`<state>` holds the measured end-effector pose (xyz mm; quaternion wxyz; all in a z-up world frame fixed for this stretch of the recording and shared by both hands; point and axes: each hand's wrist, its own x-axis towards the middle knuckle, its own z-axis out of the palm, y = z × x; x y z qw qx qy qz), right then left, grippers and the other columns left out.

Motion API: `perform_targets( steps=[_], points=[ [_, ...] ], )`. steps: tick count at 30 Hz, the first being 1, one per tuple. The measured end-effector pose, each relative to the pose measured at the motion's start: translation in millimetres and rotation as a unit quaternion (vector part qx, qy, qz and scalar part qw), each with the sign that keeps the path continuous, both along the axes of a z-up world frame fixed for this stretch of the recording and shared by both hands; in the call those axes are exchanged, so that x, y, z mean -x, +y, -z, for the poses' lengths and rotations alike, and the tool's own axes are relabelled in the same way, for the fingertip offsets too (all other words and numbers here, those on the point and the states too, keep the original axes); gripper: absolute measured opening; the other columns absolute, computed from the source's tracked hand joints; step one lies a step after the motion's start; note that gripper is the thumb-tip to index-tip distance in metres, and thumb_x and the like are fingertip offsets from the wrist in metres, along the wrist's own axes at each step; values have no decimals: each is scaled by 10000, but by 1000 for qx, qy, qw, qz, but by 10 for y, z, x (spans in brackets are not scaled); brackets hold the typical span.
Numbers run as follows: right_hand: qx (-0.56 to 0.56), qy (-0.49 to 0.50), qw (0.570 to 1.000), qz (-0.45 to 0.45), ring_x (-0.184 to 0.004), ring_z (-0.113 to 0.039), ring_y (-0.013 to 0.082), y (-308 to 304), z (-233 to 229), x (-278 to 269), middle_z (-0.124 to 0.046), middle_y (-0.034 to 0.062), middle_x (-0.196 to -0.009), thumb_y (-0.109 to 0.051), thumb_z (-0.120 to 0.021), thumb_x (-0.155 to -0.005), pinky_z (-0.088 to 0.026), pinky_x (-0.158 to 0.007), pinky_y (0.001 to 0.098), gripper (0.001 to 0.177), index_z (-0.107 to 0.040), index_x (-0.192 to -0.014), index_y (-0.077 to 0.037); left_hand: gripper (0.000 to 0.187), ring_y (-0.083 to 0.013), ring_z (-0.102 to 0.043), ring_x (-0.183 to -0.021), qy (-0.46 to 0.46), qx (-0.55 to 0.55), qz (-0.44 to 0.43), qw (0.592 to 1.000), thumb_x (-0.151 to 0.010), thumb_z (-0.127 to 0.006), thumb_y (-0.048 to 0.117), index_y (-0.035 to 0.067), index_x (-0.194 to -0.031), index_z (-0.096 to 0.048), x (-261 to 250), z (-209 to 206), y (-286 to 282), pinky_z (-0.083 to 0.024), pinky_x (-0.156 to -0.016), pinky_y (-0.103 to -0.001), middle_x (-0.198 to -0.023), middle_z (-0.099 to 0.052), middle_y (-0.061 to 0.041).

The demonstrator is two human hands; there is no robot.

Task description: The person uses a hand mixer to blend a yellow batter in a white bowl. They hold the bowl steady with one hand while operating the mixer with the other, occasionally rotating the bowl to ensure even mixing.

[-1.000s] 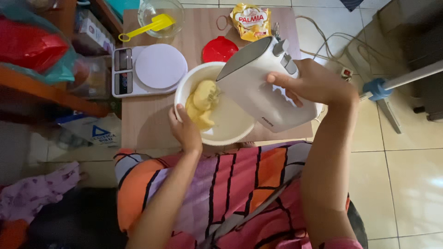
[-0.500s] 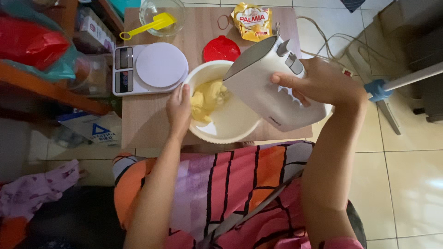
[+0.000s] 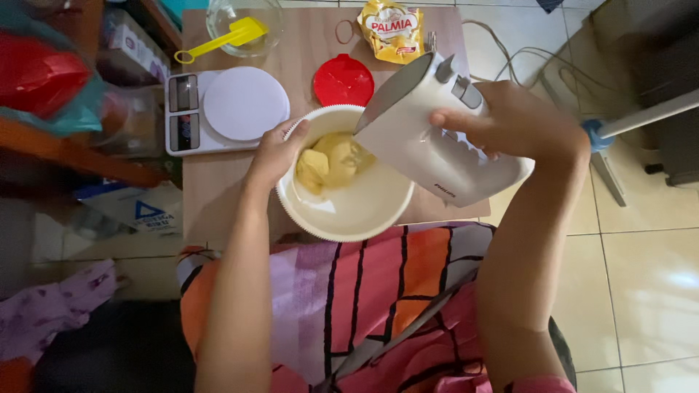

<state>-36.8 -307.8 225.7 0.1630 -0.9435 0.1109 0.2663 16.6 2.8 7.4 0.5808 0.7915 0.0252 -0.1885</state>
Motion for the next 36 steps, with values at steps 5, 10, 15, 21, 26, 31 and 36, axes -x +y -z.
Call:
perform_targets(
  steps=[5,10,15,21,26,31,36],
  points=[
    [2,-37,999,-8,-653,-661,234,-67,101,-62,-709,89,-627,-705,-583,-1022,-470,-735,378,684,-650,-792,-65,529,-122,-668,-1299,-51,23,45,997,-1054,-553,462,88,-1384,-728,-132,173,-9,-498,-1107,-301,-1411,-755,-32],
    [5,-83,996,14,-731,-673,271,-68,203,-179,-730,112,-695,-707,-621,-996,-457,-743,448,577,-637,-1078,-136,514,-102,-677,-1245,-68,35,77,994,-1062,-559,459,95,-1375,-743,-219,221,-66,-497,-1095,-284,-1382,-773,-31],
    [16,-144,989,-10,-678,-695,292,49,221,-238,-717,63,-753,-804,-671,-929,-444,-710,444,659,-655,-1047,-156,596,-149,-628,-1414,-40,-12,79,996,-1002,-604,521,131,-1441,-705,-220,118,-94,-425,-1197,-311,-1505,-708,-52],
    [51,-199,976,-71,-976,-691,504,286,145,-151,-774,200,-998,-915,-621,-795,-472,-699,599,873,-742,-1421,-320,353,-70,-727,-1032,-187,69,-63,978,-1086,-601,361,103,-1113,-840,-326,582,-148,-546,-979,-262,-1115,-848,-22],
    [7,-99,995,23,-745,-662,252,358,-97,-11,-693,40,-778,-822,-704,-840,-409,-675,413,654,-670,-1001,-190,546,-296,-746,-1143,-151,-53,-191,968,-1098,-431,481,64,-1189,-772,157,424,-37,-511,-994,-410,-1165,-816,-139],
    [-39,-54,995,70,-665,-698,236,188,-126,20,-716,54,-831,-720,-717,-948,-440,-641,384,613,-625,-952,-113,771,-267,-683,-1300,23,-22,-336,941,-902,-596,564,102,-1519,-567,1036,594,-227,-528,-1043,-416,-1472,-676,-119],
    [-24,-56,998,12,-642,-618,201,-6,-47,20,-689,80,-619,-720,-670,-1012,-426,-675,400,735,-577,-722,-51,562,-311,-552,-1375,-59,41,-414,907,-1092,-474,270,72,-1606,-360,1344,1042,-419,-418,-1173,-426,-1536,-531,-193]
  ],
)
